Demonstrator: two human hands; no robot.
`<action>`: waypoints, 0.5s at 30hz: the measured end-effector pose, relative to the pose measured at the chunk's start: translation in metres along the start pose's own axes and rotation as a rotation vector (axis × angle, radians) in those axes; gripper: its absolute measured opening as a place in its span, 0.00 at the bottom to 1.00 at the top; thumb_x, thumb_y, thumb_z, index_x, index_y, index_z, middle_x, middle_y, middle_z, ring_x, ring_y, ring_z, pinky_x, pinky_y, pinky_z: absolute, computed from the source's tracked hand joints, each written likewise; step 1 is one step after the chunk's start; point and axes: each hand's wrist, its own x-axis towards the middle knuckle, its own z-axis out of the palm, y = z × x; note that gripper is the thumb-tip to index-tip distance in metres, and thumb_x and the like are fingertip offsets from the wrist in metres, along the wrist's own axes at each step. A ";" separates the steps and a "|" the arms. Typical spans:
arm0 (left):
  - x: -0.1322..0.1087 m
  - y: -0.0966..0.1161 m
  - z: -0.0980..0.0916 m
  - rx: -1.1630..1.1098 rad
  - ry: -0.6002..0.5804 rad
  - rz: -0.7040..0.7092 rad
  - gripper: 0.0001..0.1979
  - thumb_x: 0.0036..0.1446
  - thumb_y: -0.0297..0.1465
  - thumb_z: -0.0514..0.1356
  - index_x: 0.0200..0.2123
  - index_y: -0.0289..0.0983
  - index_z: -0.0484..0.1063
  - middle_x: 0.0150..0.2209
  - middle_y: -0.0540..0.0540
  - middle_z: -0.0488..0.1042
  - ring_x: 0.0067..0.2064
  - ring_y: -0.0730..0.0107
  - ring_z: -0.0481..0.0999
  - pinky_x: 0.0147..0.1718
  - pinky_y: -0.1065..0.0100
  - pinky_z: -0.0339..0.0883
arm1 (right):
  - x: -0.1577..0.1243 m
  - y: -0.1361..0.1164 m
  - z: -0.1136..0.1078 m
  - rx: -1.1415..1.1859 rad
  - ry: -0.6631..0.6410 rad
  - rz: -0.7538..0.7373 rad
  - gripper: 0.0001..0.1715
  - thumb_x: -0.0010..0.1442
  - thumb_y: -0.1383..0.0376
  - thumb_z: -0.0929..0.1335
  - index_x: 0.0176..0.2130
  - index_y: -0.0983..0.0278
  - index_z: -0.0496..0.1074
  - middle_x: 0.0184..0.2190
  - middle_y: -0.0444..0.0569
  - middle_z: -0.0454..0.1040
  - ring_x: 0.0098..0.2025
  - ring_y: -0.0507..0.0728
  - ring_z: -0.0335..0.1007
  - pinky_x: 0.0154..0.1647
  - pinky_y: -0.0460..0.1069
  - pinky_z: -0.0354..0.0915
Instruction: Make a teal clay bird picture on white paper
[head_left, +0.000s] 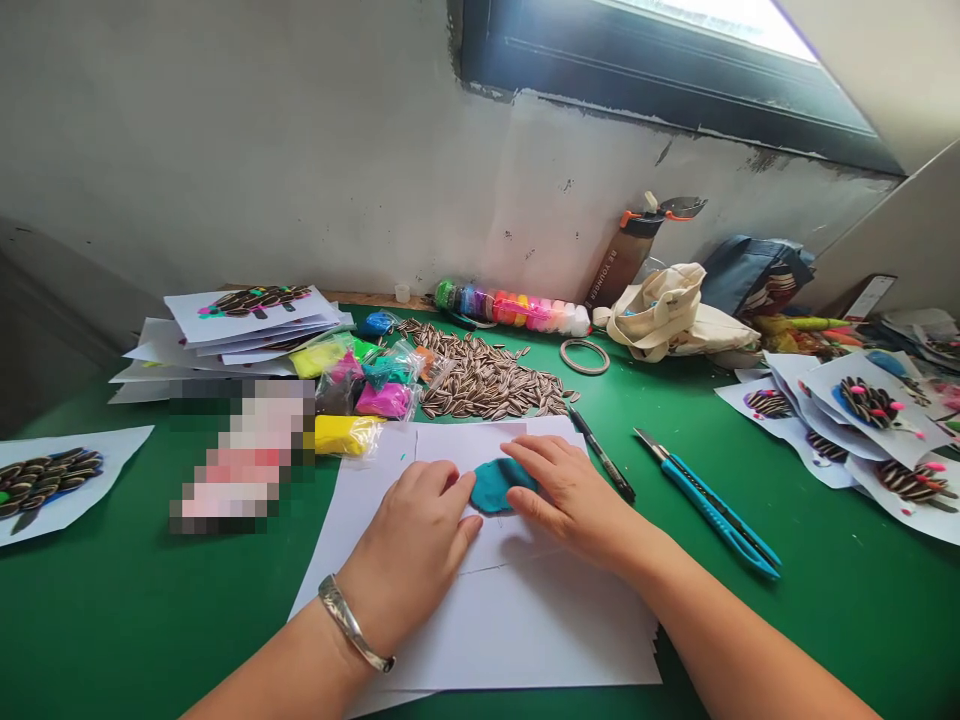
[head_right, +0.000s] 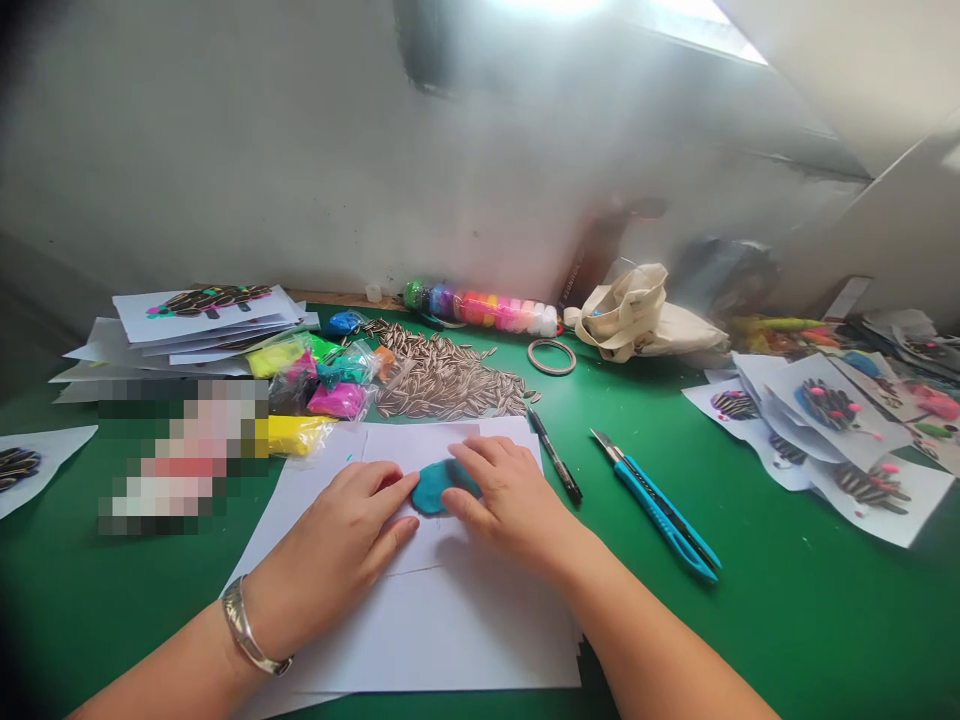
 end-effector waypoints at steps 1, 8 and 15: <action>0.000 0.000 0.000 -0.001 0.001 0.000 0.13 0.62 0.30 0.53 0.49 0.37 0.71 0.42 0.42 0.70 0.45 0.55 0.67 0.46 0.53 0.65 | -0.001 0.004 -0.002 0.036 -0.010 0.002 0.26 0.66 0.55 0.62 0.61 0.60 0.63 0.58 0.53 0.66 0.59 0.62 0.59 0.60 0.60 0.57; -0.002 -0.002 0.001 -0.016 0.022 0.013 0.16 0.62 0.30 0.53 0.53 0.36 0.68 0.45 0.41 0.70 0.47 0.54 0.67 0.48 0.52 0.64 | -0.013 0.032 -0.024 0.224 -0.047 0.094 0.25 0.65 0.52 0.62 0.58 0.58 0.67 0.56 0.50 0.68 0.59 0.59 0.62 0.60 0.56 0.60; -0.001 -0.002 -0.001 -0.038 0.003 0.017 0.14 0.63 0.30 0.52 0.49 0.36 0.70 0.44 0.41 0.70 0.46 0.55 0.67 0.47 0.52 0.64 | -0.020 0.028 -0.031 0.153 -0.091 0.013 0.22 0.62 0.59 0.66 0.56 0.55 0.70 0.55 0.50 0.68 0.57 0.60 0.64 0.58 0.56 0.63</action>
